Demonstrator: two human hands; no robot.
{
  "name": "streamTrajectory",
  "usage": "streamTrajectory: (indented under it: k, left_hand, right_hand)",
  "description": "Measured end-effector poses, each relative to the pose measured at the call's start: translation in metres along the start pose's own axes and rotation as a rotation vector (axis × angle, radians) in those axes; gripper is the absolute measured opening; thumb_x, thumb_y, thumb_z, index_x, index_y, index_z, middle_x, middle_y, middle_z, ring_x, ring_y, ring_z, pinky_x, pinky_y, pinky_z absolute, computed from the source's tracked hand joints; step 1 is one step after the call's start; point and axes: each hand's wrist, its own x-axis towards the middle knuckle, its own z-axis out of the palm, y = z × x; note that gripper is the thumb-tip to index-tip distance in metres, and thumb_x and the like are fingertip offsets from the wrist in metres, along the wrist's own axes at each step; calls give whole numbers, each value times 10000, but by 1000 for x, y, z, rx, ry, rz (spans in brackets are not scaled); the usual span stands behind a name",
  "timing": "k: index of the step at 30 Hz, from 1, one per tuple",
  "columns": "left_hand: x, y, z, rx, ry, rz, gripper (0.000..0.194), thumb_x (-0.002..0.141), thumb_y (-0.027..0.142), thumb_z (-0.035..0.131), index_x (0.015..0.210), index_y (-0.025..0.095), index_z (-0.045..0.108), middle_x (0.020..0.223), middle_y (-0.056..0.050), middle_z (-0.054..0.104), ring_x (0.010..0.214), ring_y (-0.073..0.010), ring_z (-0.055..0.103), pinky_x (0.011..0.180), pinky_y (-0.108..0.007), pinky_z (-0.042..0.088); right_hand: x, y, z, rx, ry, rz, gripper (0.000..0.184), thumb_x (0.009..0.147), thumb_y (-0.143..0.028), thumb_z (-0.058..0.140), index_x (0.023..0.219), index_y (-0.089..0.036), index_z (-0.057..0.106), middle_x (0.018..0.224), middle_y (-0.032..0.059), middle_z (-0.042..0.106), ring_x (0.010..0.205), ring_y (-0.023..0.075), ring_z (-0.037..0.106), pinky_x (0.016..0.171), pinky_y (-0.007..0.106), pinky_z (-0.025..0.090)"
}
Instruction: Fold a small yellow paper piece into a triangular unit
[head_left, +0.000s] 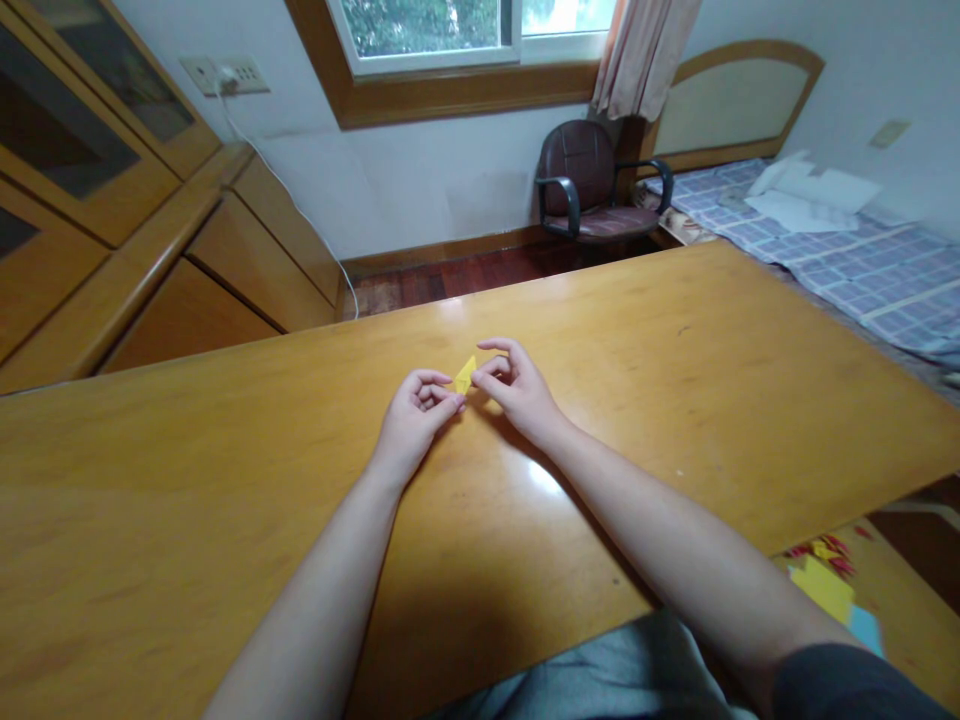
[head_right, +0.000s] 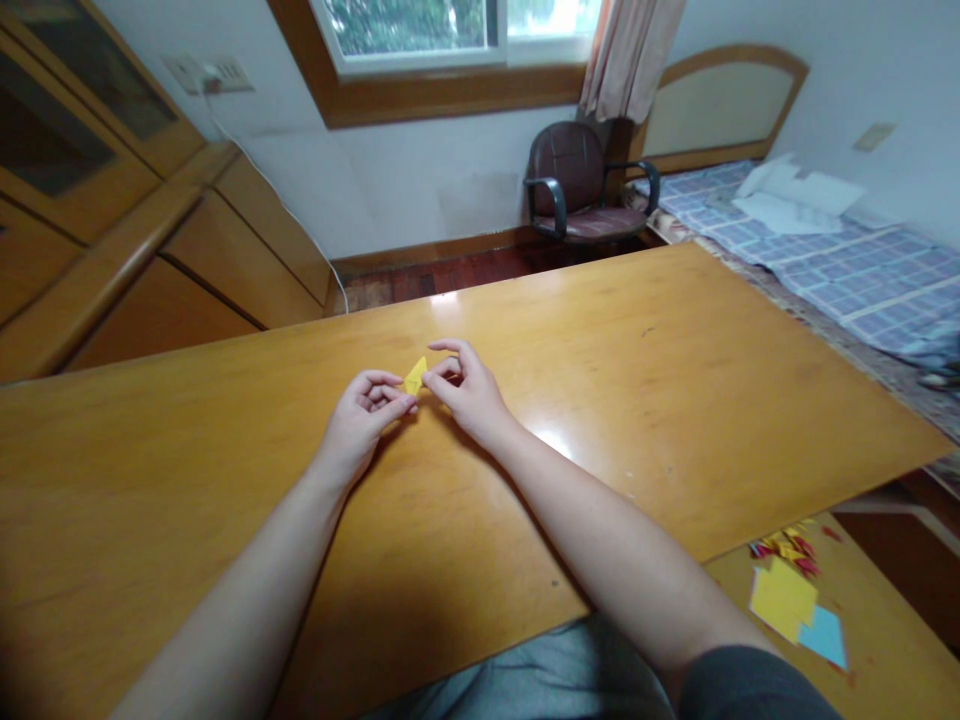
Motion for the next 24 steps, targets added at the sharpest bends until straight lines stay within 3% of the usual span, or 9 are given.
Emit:
streamTrajectory:
  k: [14, 24]
  left_hand:
    - [0, -3, -3, -69, -31, -29, 318, 760, 356, 742, 985, 189, 591, 775, -1, 705, 710, -154, 692, 730, -298, 555]
    - [-4, 4, 2, 82, -72, -80, 320, 739, 455, 766, 772, 155, 661, 713, -37, 708, 657, -147, 657, 697, -279, 537]
  right_hand:
    - [3, -1, -2, 14, 36, 16, 384, 788, -309, 689, 1116, -228, 506, 708, -63, 611, 729, 138, 607, 773, 306, 455]
    - [2, -1, -1, 41, -18, 9, 412, 803, -249, 672, 1181, -222, 509, 735, -54, 640, 730, 134, 611, 768, 292, 459]
